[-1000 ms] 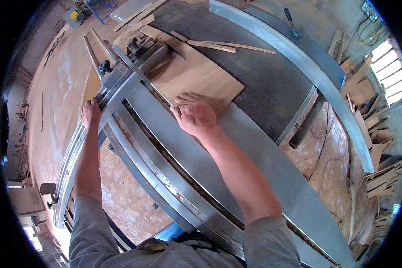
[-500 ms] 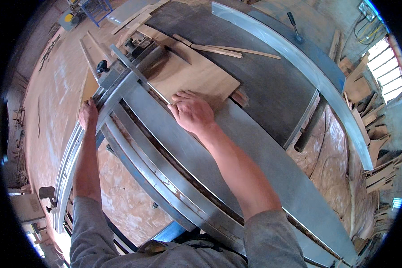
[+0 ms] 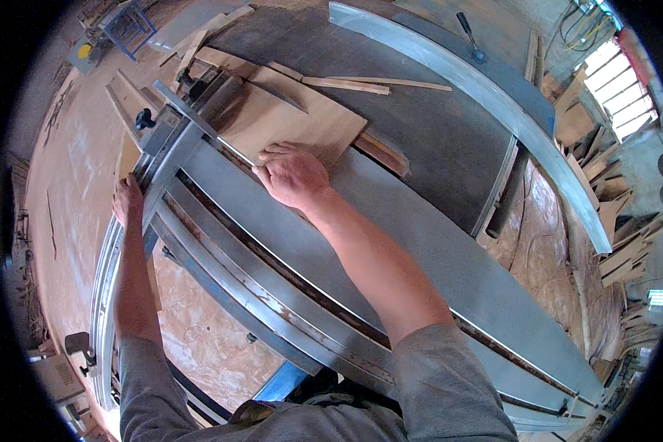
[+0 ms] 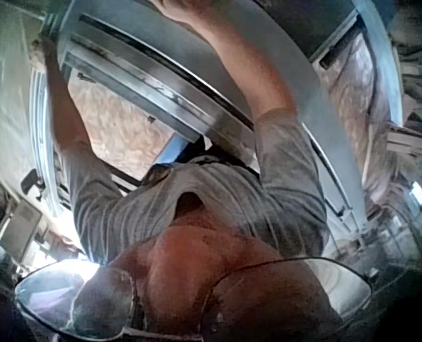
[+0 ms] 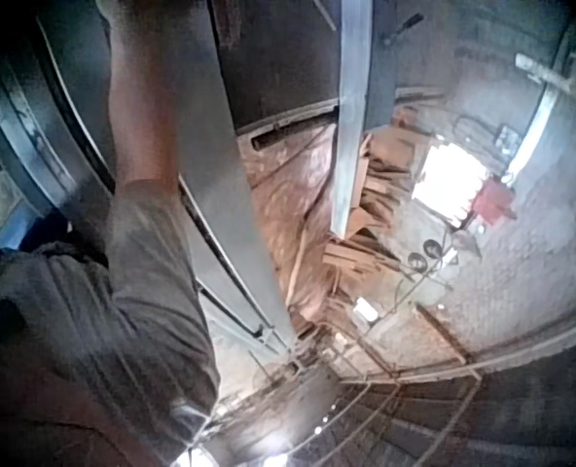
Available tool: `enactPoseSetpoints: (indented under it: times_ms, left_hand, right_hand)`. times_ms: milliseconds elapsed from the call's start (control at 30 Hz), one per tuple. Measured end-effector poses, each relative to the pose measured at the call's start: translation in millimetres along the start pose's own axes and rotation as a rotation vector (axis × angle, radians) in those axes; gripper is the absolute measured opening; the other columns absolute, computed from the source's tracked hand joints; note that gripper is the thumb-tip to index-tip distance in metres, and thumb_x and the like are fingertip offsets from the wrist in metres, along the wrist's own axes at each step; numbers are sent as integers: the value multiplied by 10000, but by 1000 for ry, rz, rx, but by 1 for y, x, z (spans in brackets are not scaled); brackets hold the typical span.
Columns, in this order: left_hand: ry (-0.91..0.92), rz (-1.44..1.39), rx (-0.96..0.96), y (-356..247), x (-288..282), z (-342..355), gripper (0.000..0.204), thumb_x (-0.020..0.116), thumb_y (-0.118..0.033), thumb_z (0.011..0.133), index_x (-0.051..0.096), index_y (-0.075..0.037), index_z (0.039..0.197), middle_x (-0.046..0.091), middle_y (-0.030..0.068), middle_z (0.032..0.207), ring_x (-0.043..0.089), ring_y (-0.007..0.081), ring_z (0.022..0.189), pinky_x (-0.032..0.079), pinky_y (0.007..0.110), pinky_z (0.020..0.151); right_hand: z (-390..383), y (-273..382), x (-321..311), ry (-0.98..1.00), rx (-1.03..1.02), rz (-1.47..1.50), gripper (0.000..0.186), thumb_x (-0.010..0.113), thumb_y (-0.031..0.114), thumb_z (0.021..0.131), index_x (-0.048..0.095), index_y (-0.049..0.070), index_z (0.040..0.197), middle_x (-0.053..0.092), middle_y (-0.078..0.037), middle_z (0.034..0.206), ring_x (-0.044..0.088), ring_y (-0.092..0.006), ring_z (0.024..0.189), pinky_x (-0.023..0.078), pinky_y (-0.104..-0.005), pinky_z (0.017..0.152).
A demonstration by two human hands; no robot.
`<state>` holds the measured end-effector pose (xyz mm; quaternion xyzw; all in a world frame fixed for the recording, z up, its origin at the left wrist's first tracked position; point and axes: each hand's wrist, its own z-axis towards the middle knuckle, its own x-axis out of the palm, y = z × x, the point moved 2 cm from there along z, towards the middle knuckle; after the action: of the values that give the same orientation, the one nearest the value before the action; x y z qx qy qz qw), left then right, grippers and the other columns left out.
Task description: The person uses a table saw to cut rectangular wooden boards into smaller pieces. They repeatedly position the wood against the fence, push it through the blade, and remove the cut sections. The person handles the wood by hand, guiding it through the machine and stacking the resulting pieces.
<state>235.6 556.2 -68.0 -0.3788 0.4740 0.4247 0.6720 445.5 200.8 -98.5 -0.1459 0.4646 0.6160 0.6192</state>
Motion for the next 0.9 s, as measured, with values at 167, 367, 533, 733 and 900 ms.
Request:
enactPoseSetpoints:
  times_ms: [167, 367, 533, 733, 900]
  left_hand:
    - [-6, 1, 17, 5, 2, 1, 625, 294, -532, 962, 631, -50, 1172, 629, 204, 1190, 569, 382, 1133, 408, 502, 980]
    - [-5, 2, -24, 5, -6, -2, 616, 304, -523, 958, 649, -51, 1150, 629, 189, 1193, 559, 360, 1152, 399, 481, 996]
    - [3, 1, -7, 0, -6, -4, 606, 305, -526, 961, 643, -70, 1172, 610, 173, 1237, 549, 350, 1170, 396, 471, 1007]
    - [-24, -2, -3, 1, -7, -7, 587, 318, -523, 960, 664, -85, 1143, 641, 164, 1190, 577, 352, 1127, 421, 477, 974]
    - [-33, 16, 26, 2, -4, -6, 582, 321, -511, 961, 645, -76, 1171, 638, 165, 1197, 572, 349, 1139, 422, 474, 974]
  right_hand:
    - [1, 1, 0, 9, -47, -41, 350, 443, 299, 982, 689, 59, 916, 682, -81, 1036, 609, -244, 1074, 475, -346, 951]
    - [5, 6, -1, 150, 79, -19, 391, 398, 318, 987, 684, 58, 926, 683, -87, 1052, 595, -238, 1113, 479, -341, 952]
    - [0, -2, 5, -24, -37, -61, 336, 424, 257, 980, 664, 27, 938, 690, -113, 1046, 621, -243, 1088, 494, -343, 942]
    - [0, 2, 4, 1, -42, -64, 348, 410, 284, 984, 666, 55, 924, 688, -103, 1039, 625, -252, 1058, 499, -351, 925]
    - [-1, -4, 11, 6, -7, -69, 375, 388, 314, 988, 660, 73, 899, 684, -102, 1004, 628, -255, 1018, 509, -368, 895]
